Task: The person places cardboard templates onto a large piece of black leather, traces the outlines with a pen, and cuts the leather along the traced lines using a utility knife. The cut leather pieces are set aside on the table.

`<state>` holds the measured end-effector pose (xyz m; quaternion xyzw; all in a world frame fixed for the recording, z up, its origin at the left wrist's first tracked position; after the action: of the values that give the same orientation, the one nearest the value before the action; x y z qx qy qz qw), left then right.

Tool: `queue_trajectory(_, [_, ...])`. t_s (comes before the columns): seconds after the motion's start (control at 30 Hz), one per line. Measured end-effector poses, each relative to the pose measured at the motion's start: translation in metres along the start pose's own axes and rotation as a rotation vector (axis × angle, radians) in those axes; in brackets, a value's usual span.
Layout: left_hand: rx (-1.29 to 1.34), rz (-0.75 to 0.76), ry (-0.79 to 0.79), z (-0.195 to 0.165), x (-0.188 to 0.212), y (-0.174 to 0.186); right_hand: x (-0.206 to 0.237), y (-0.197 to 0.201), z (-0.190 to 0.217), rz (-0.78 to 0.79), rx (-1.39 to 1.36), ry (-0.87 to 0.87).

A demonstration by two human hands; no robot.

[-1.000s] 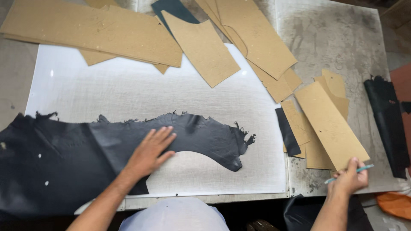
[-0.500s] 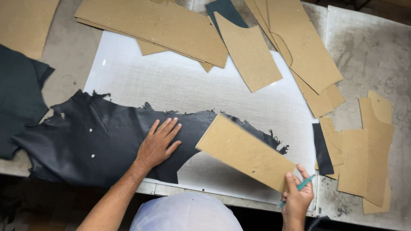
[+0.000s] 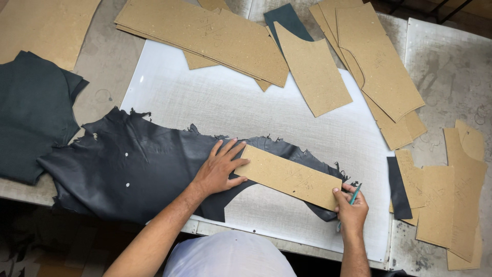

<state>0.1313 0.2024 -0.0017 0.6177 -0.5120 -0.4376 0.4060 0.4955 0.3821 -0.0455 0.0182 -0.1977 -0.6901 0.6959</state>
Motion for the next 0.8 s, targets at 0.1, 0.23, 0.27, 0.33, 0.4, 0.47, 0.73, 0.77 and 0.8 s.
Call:
queue_trajectory(0.1, [0.001,-0.006,-0.023,0.005,-0.008,0.004,-0.003,-0.002,0.001,0.023,0.004,0.027])
queue_trajectory(0.23, [0.058,-0.129,-0.073,0.003,-0.013,0.010,-0.007,-0.003,0.003,0.225,0.013,0.136])
queue_trajectory(0.27, [0.047,-0.131,-0.066,0.002,-0.014,0.009,-0.008,0.007,0.005,0.197,0.074,0.200])
queue_trajectory(0.33, [0.012,-0.128,-0.041,0.000,-0.016,0.007,-0.009,0.027,0.006,0.158,0.192,0.313])
queue_trajectory(0.4, [0.011,-0.101,-0.025,-0.002,-0.018,0.003,-0.009,0.050,0.000,0.018,0.157,0.342])
queue_trajectory(0.47, [0.007,-0.094,-0.014,-0.003,-0.019,0.002,-0.006,0.065,-0.009,-0.080,0.133,0.325])
queue_trajectory(0.73, [-0.057,-0.080,-0.006,-0.005,-0.022,-0.010,0.032,0.053,-0.041,-0.139,0.405,0.010])
queue_trajectory(0.77, [-0.058,-0.080,-0.014,-0.007,-0.022,-0.011,0.035,0.051,-0.038,-0.121,0.386,0.012])
queue_trajectory(0.8, [-0.059,-0.082,-0.017,-0.008,-0.023,-0.012,0.037,0.049,-0.034,-0.100,0.370,0.017])
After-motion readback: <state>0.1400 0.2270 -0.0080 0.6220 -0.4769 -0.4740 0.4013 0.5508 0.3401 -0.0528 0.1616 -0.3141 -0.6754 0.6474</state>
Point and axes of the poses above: each hand's wrist, its own x-axis away from the middle knuckle, its own y-axis out of the back of the hand, z = x × y, the point moved 8 cm from there along -x, towards the middle knuckle, and after that the axes turned 6 degrees about -x, right-handed, at the moved point
